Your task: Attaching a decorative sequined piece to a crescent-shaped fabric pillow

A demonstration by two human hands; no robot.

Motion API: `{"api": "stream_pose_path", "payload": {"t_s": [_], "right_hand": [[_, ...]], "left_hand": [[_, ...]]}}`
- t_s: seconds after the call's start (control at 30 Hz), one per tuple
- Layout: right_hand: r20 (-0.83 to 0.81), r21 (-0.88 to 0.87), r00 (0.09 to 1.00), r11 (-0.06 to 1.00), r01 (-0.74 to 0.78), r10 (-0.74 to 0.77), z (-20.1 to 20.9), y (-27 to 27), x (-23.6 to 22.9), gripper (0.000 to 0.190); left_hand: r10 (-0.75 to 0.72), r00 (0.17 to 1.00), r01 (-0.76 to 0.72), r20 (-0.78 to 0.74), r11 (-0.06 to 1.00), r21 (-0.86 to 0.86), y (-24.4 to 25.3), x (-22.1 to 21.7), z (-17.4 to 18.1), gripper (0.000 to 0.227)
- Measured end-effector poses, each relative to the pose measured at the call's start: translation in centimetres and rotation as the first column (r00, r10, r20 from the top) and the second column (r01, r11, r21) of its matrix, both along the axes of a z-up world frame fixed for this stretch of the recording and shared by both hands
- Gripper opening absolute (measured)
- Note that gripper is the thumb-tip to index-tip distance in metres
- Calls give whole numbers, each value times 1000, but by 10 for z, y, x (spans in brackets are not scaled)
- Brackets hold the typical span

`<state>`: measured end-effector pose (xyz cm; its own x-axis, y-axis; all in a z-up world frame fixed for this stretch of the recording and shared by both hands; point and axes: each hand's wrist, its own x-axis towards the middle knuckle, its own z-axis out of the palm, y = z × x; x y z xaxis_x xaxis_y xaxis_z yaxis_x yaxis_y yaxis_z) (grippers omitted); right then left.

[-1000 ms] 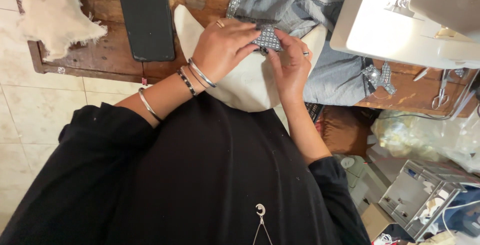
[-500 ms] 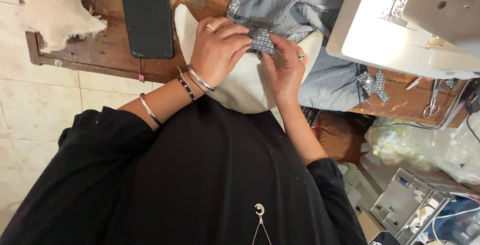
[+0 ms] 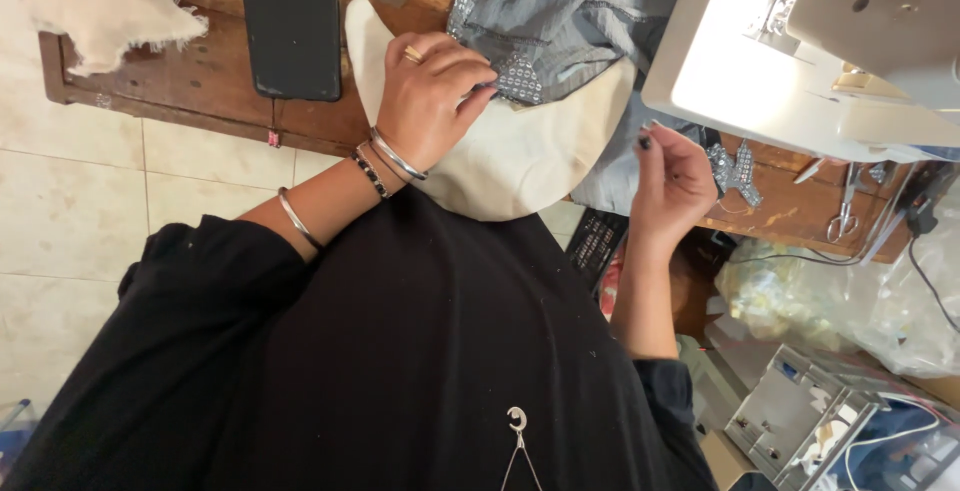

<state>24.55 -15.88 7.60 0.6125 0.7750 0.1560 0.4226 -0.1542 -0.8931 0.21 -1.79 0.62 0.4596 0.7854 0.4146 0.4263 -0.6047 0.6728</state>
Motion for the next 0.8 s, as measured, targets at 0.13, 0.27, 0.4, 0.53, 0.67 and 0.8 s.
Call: {"api": "stream_pose_path", "payload": {"t_s": [0.13, 0.27, 0.4, 0.53, 0.67, 0.8], "right_hand": [[70, -77, 995, 995, -67, 72, 9, -3, -3, 5], [322, -231, 859, 913, -336, 398, 11, 21, -15, 17], [290, -333, 683, 740, -585, 671, 8, 57, -26, 52], [182, -348, 592, 614, -708, 785, 4, 82, -30, 50], [98, -335, 594, 588, -736, 799, -1, 87, -26, 47], [-251, -57, 713, 725, -686, 655, -8, 79, -16, 43]], "left_hand": [[-2, 1000, 3, -30, 1000, 30, -7, 2, 3, 9], [-28, 995, 28, -93, 1000, 8, -10, 3, -1, 13], [-62, 996, 58, -70, 997, -52, -15, 1, 2, 19], [-40, 994, 35, -105, 998, -49, -15, -2, -3, 29], [-32, 983, 28, -183, 999, -24, -11, -9, 0, 54], [21, 965, 15, -262, 991, 135, -12, -13, -9, 67]]}}
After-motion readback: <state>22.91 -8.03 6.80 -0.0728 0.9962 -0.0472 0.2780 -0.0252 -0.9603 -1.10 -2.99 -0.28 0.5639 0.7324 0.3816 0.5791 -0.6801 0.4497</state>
